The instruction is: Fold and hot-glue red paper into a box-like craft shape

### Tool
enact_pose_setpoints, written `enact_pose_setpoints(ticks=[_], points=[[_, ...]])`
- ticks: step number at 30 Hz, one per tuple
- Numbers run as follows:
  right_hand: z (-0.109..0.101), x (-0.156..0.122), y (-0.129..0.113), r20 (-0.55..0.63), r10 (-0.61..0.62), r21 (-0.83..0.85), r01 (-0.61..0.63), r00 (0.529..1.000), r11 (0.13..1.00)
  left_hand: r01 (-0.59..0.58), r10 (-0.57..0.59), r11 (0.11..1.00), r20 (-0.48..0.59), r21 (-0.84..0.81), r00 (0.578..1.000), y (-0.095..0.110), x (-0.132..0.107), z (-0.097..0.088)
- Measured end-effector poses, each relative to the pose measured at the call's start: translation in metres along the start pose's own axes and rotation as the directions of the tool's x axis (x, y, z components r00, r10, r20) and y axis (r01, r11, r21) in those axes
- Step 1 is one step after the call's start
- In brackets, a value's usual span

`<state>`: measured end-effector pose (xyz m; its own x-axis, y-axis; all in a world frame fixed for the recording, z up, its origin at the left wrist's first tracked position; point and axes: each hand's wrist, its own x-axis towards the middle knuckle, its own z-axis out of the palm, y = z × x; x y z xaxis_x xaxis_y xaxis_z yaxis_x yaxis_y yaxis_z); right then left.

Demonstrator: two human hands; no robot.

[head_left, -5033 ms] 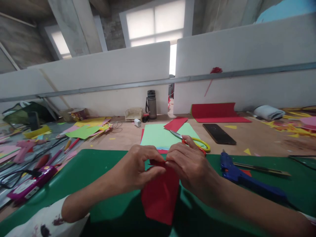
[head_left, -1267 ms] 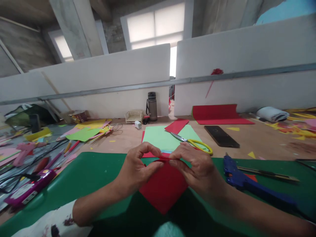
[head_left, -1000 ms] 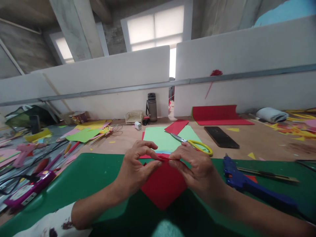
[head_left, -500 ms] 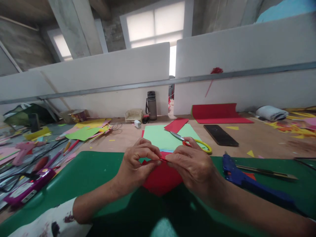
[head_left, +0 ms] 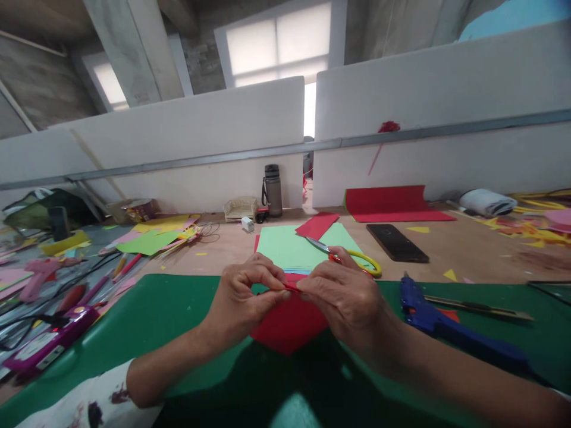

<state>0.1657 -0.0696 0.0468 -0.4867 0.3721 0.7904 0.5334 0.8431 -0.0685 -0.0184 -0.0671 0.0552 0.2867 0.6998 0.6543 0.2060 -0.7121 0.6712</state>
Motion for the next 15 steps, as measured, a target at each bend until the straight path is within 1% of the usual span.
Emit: enact_pose_setpoints(ticks=[3, 6, 12, 15], points=[[0.0, -0.0005, 0.0005, -0.026, -0.013, 0.031, 0.014, 1.0, 0.999, 0.034, -0.034, 0.999, -0.002, -0.016, 0.999, 0.0006, 0.0, -0.0005], [0.0008, -0.0011, 0.0014, -0.024, -0.014, 0.053, 0.016, 1.0, 0.998, 0.052, -0.053, 0.998, -0.019, -0.027, 0.998, 0.0008, -0.0004, -0.0008], [0.0007, 0.0009, -0.0006, -0.012, 0.024, 0.09, -0.023, 1.0, 0.996, 0.042, -0.044, 0.997, -0.025, -0.066, 0.999, -0.0005, -0.0016, 0.0003], [0.0016, 0.0011, -0.0017, -0.002, 0.037, 0.091, -0.037, 0.999, 0.995, 0.136, -0.137, 0.99, -0.028, -0.036, 0.99, 0.0015, -0.0024, 0.0001]])
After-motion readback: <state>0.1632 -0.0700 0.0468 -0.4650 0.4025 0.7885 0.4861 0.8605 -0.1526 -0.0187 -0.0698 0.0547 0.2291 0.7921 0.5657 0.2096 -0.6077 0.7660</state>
